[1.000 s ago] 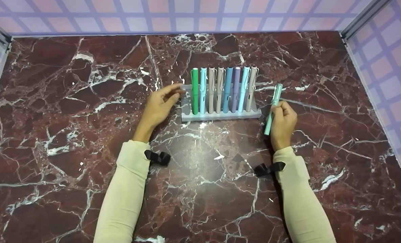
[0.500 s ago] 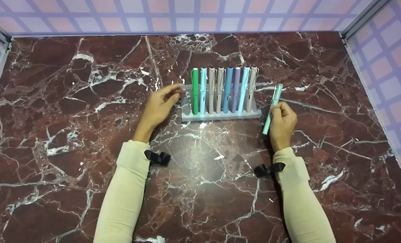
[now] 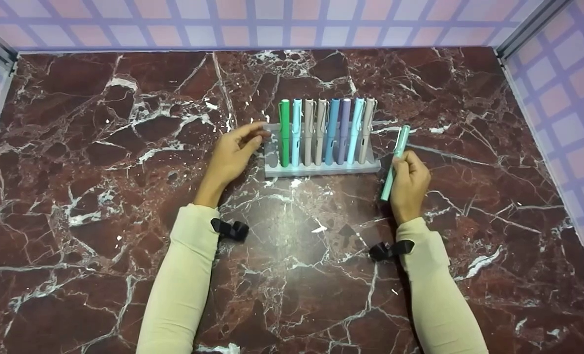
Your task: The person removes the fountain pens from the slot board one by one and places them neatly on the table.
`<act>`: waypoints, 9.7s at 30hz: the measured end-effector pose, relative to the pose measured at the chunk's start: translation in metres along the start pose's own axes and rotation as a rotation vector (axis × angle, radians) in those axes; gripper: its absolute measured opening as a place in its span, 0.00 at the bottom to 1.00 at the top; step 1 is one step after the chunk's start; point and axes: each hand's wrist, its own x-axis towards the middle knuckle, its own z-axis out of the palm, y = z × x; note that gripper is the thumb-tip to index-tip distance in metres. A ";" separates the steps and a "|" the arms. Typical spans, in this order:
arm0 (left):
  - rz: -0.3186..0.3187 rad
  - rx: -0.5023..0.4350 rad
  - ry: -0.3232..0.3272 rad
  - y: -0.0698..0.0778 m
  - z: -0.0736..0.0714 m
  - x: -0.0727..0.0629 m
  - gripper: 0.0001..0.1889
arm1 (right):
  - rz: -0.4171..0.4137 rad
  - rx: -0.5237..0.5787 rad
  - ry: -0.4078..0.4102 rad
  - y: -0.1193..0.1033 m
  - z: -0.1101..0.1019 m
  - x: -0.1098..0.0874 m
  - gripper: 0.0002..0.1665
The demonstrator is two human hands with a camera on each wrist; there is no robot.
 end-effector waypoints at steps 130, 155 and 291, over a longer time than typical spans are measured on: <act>0.034 -0.006 0.008 -0.003 0.000 0.002 0.18 | -0.273 -0.233 -0.616 -0.044 0.100 -0.133 0.13; 0.051 -0.005 0.009 -0.004 0.000 0.002 0.18 | -0.403 -0.555 -0.586 -0.049 0.112 -0.140 0.17; 0.020 -0.027 -0.002 -0.004 0.001 0.003 0.18 | -0.290 -0.141 -0.092 0.010 0.031 -0.020 0.09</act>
